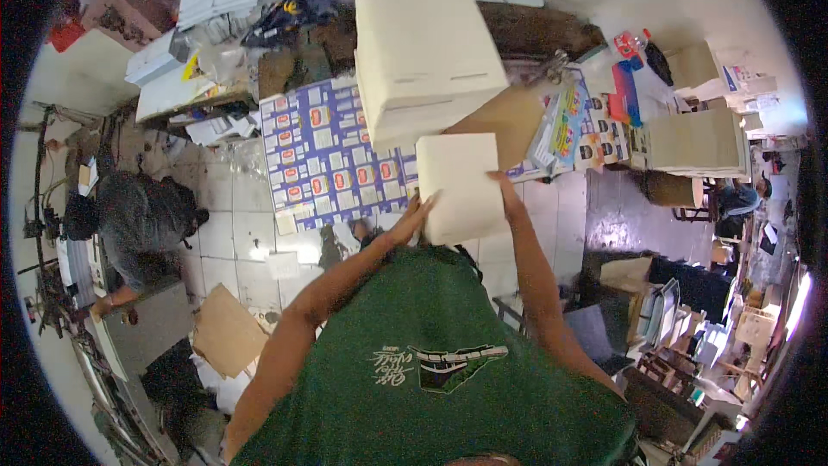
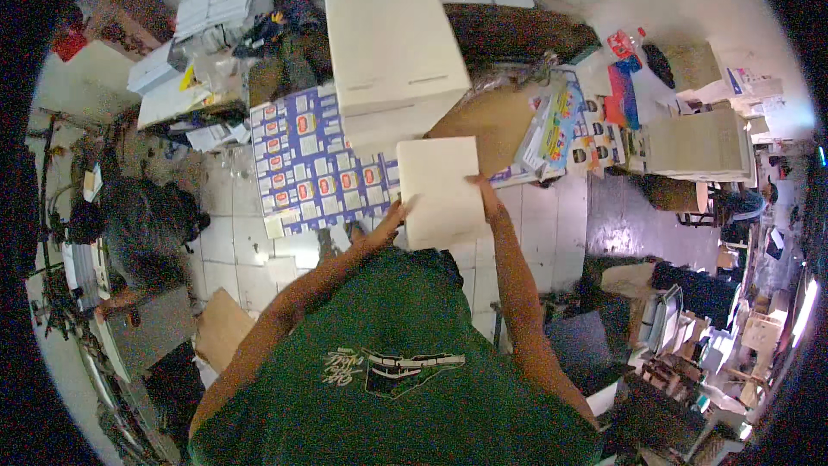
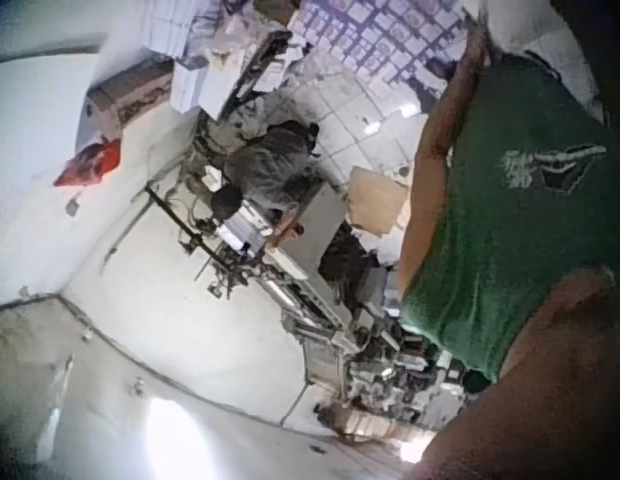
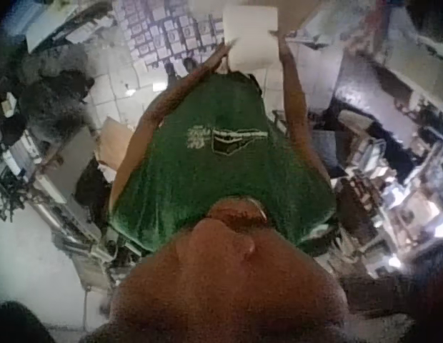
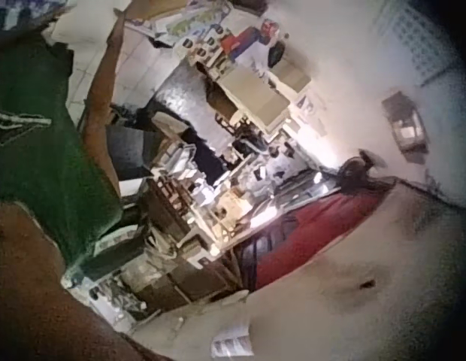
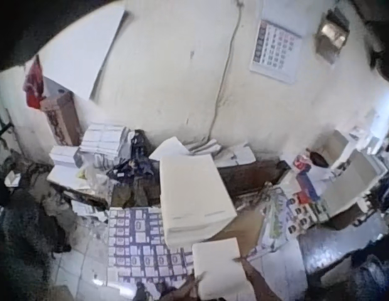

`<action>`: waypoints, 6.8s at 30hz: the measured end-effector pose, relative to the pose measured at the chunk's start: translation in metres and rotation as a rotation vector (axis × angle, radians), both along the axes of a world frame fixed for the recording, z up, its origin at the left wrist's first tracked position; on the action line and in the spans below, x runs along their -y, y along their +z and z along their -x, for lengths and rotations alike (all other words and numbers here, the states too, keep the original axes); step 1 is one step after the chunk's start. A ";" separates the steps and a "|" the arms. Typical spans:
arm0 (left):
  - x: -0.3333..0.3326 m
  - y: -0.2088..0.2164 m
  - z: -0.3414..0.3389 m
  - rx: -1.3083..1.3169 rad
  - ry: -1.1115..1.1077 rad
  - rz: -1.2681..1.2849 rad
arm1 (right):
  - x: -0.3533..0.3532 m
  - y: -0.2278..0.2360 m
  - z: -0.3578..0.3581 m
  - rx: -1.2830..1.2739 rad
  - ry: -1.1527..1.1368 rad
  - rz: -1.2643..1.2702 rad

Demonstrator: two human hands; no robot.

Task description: The person aligns edges of paper stacks by tapping them against a worktable, then moves the stacks to join a larger pile.

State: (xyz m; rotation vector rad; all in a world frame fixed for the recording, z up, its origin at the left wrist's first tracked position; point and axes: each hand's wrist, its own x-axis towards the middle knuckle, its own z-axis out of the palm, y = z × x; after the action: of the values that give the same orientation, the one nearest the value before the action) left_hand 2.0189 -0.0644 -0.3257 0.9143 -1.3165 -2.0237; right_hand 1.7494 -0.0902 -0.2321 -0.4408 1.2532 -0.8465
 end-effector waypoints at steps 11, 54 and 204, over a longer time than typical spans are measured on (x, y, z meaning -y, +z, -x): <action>0.001 0.078 0.022 -0.030 0.090 -0.358 | 0.004 -0.027 0.017 0.042 0.095 0.202; 0.104 0.069 -0.283 -0.057 0.459 -0.423 | 0.080 -0.021 -0.287 0.113 -0.101 -0.017; 0.165 0.046 -0.206 -0.261 0.743 -0.305 | 0.130 -0.086 -0.064 -1.376 0.302 0.595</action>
State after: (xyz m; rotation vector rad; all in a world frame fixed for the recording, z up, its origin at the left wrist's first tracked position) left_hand 2.2247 -0.2298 -0.2802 1.0300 -0.4238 -1.6748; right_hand 1.8133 -0.2203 -0.3179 -1.8533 2.0508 -0.5922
